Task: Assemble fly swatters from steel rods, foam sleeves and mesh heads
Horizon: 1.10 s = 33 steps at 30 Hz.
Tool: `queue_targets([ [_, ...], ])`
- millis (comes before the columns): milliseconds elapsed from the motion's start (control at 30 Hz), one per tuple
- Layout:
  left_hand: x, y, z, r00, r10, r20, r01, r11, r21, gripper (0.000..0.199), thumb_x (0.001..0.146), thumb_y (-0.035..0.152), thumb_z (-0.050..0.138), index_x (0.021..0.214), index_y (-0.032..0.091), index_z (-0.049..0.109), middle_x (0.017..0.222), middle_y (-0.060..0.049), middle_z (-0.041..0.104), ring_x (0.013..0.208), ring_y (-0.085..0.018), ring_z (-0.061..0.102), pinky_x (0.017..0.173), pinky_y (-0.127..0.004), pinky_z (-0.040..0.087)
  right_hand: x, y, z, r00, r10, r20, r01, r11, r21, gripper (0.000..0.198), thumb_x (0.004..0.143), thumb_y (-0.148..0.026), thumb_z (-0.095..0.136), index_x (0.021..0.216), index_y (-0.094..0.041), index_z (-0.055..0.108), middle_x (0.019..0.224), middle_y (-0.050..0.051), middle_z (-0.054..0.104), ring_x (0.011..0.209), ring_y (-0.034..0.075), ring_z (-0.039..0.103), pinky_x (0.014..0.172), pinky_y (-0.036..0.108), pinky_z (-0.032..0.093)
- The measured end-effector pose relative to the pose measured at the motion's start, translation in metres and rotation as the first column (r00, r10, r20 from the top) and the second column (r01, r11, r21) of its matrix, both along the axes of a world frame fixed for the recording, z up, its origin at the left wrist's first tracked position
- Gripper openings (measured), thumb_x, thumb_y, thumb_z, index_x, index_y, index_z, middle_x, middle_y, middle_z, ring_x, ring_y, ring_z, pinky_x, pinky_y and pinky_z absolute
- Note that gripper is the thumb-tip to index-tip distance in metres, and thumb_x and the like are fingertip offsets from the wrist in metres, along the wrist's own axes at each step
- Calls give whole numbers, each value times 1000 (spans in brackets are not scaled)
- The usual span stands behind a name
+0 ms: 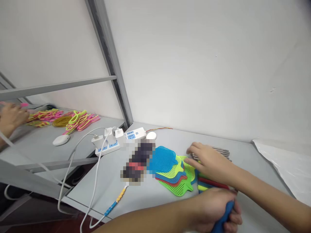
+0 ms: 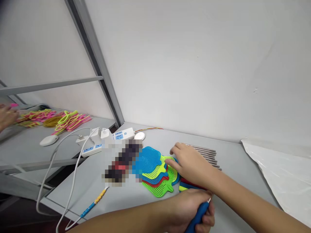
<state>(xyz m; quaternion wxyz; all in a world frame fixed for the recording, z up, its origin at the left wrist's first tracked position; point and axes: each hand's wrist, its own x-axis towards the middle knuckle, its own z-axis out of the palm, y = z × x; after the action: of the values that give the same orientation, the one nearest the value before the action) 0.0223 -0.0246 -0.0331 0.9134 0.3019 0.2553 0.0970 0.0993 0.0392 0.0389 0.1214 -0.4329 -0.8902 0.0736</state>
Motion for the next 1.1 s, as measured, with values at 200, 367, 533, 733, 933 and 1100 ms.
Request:
queue_targets([
  [200, -9, 12, 11, 974, 207, 92, -194, 972, -135, 22, 86, 34, 40, 70, 19, 45, 58, 5, 33, 41, -7, 24, 43, -22, 22, -62, 48, -5, 982, -30, 185, 68, 976, -205, 58, 84, -67, 49, 91, -13, 69, 92, 16, 68, 78, 25, 63, 67, 34, 41],
  [367, -9, 12, 15, 932, 344, 114, -321, 929, -183, 26, 85, 30, 37, 64, 17, 44, 61, 5, 32, 43, -7, 21, 44, -24, 19, -68, 60, -12, 985, -43, 167, 91, 954, -286, 44, 77, -59, 64, 80, -15, 69, 83, 13, 69, 74, 25, 61, 62, 32, 37],
  [533, -8, 9, 15, 890, 444, 105, -415, 883, -220, 26, 92, 38, 36, 75, 19, 43, 59, 5, 35, 42, -8, 21, 45, -24, 17, -54, 62, -8, 998, -50, 30, 58, 909, -414, 34, 76, -52, 66, 73, -18, 63, 67, 3, 63, 60, 14, 52, 54, 26, 33],
  [733, -7, 10, 16, 859, 510, 54, -495, 852, -172, 25, 94, 41, 38, 82, 20, 44, 59, 6, 36, 43, -7, 25, 47, -23, 16, -7, 51, 20, 953, -147, -264, 27, 911, -411, 35, 87, -53, 51, 85, -18, 56, 70, -1, 57, 62, 11, 50, 56, 24, 38],
  [933, -4, 7, 17, 864, 503, 19, -497, 859, -120, 31, 94, 48, 37, 84, 20, 47, 58, 5, 37, 42, -7, 26, 47, -24, 18, 69, 33, 6, 410, -547, -730, 10, 803, -596, 35, 78, -49, 70, 88, -20, 55, 72, -1, 61, 68, 14, 62, 71, 28, 50],
  [1100, -1, 6, 15, 875, 484, -12, -483, 872, -85, 41, 96, 51, 29, 80, 19, 48, 56, 5, 38, 40, -7, 26, 46, -24, 21, 102, 11, -29, 240, -607, -758, -24, 776, -630, 31, 82, -45, 68, 98, -21, 56, 90, 3, 67, 79, 15, 66, 82, 30, 53],
])
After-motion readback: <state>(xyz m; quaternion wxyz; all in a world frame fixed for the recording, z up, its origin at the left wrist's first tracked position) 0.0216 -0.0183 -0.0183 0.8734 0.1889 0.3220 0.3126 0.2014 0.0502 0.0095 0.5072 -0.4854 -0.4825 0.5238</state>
